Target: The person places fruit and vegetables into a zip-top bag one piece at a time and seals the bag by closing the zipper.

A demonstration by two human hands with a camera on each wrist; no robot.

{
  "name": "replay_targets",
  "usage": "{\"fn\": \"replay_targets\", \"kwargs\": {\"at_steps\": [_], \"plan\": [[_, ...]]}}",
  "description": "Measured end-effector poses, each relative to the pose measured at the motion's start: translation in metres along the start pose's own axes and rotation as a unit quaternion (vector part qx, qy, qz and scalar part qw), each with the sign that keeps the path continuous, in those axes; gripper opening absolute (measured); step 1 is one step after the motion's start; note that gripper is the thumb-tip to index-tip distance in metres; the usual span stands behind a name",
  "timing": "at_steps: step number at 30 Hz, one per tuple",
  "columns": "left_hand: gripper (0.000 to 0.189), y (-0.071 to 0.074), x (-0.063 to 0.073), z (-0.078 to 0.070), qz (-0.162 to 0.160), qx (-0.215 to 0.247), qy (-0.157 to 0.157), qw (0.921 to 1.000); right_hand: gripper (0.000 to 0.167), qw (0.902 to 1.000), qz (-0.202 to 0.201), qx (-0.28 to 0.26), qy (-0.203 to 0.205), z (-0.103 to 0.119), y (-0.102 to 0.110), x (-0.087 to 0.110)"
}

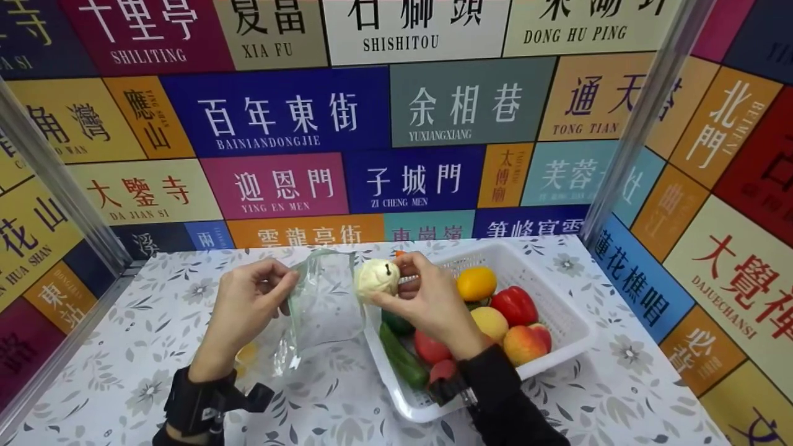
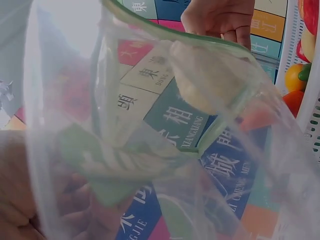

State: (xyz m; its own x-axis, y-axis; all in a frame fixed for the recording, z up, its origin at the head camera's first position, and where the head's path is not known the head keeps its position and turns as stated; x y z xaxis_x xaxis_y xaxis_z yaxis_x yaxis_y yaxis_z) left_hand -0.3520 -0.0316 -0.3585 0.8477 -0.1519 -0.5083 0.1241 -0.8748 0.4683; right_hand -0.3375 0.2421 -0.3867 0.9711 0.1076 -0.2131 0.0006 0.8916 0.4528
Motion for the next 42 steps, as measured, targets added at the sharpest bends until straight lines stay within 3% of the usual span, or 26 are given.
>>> {"fn": "replay_targets", "kwargs": {"at_steps": [4,7,11,18,27,32,42], "plan": [[0.015,0.002,0.000,-0.001,-0.007,0.003,-0.005,1.0000,0.057,0.9994,0.010,-0.031,0.014,0.009,-0.018,0.004],[0.015,0.003,0.001,-0.002,-0.009,0.004,-0.007,0.9999,0.053,0.9991,-0.001,-0.026,0.034,0.016,-0.026,0.006],[0.015,0.005,0.001,-0.002,-0.013,0.003,-0.010,0.9999,0.051,0.9981,-0.022,0.018,0.055,0.022,-0.033,0.008],[0.015,0.007,0.002,-0.002,-0.018,0.006,-0.011,0.9998,0.055,0.9910,-0.019,0.115,0.065,0.022,-0.052,0.006],[0.016,0.009,0.002,-0.002,-0.022,0.014,-0.017,0.9995,0.058,0.9821,0.045,0.179,0.036,0.021,-0.072,0.003],[0.017,0.009,0.002,-0.003,-0.019,0.017,-0.017,0.9995,0.058,0.9776,0.067,0.194,0.047,0.021,-0.078,0.002],[0.017,0.013,0.004,-0.005,-0.024,0.013,-0.021,0.9994,0.059,0.9738,0.100,0.195,0.062,0.023,-0.066,0.014]]}}
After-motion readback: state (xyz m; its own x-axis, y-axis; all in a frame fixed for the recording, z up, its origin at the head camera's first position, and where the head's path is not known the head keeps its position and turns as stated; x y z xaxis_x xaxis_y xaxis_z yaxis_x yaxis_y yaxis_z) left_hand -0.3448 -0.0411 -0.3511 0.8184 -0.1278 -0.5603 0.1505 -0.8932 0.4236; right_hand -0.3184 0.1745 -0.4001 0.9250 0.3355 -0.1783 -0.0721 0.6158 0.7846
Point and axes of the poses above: each hand's wrist, its own x-axis away from the middle knuckle, its own y-axis out of the back of the hand, z = x × y, the point moved 7 cm from there along -x, towards the middle knuckle, and after that the axes turned 2 degrees about -y, right-handed, at the moved point
